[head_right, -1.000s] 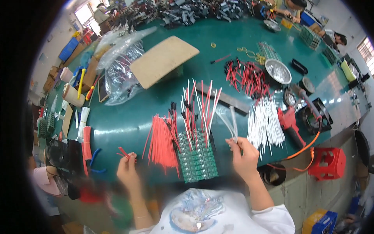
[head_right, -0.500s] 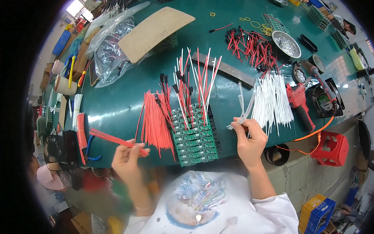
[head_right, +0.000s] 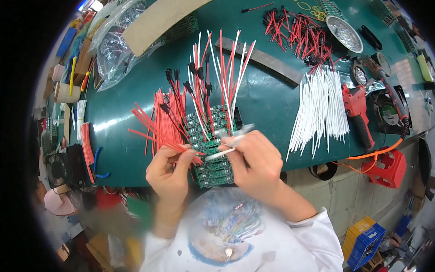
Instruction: The person assembles circuit boards by threading wires through holes in the board, then soldering the wires in place with a soldering iron and solder wire.
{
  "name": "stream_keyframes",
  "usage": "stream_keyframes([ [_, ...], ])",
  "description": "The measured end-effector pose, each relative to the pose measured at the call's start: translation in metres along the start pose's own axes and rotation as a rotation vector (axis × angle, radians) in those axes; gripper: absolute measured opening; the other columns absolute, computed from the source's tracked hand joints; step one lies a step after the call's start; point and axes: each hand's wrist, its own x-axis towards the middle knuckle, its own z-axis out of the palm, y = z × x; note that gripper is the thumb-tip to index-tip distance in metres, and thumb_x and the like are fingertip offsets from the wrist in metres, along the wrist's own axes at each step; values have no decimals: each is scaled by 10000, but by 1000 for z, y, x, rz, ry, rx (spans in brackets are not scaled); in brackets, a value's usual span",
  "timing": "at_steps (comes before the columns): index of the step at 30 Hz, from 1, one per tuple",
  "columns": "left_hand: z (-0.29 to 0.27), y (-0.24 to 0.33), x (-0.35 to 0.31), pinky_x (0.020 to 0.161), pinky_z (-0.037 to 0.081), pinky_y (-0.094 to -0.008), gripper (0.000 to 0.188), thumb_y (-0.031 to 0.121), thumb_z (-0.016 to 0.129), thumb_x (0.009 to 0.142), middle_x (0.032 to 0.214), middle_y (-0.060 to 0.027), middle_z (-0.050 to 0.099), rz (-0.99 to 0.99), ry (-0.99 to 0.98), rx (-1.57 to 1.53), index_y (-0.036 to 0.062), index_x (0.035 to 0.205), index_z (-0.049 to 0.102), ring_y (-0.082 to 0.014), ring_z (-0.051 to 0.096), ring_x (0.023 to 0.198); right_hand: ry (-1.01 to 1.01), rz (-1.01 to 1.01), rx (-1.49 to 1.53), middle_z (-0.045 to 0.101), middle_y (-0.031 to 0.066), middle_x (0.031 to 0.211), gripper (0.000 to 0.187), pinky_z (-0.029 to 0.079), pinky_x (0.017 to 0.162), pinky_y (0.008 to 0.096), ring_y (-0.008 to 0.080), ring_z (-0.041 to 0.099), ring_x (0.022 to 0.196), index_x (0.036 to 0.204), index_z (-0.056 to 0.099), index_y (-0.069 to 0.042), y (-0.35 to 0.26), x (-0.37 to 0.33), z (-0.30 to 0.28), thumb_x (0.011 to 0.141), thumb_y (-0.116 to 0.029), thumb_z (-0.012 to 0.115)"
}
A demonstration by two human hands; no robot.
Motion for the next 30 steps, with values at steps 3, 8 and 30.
stream_keyframes([
  [3, 1, -1, 1, 520, 468, -244, 166, -43, 769, 718, 722, -110, 655, 159, -48, 143, -33, 768, 611, -158, 615, 588, -23, -14, -51, 675, 124, 788, 146, 461, 548, 285, 223, 611, 617, 855, 658, 33, -2, -2, 9, 732, 84, 718],
  [8, 1, -7, -3, 508, 466, -247, 179, -45, 772, 715, 716, -114, 650, 164, -11, 178, -29, 793, 611, -174, 612, 571, 5, -65, -97, 675, 117, 762, 157, 458, 526, 292, 222, 615, 611, 845, 652, 39, 3, -6, 18, 719, 74, 739],
  [30, 2, -5, 0, 518, 484, -255, 136, -39, 726, 761, 728, -131, 652, 127, -58, 183, -47, 882, 664, -195, 640, 588, -18, -161, -149, 656, 131, 778, 210, 477, 547, 313, 253, 613, 626, 914, 627, 39, 4, -6, 21, 731, 64, 728],
])
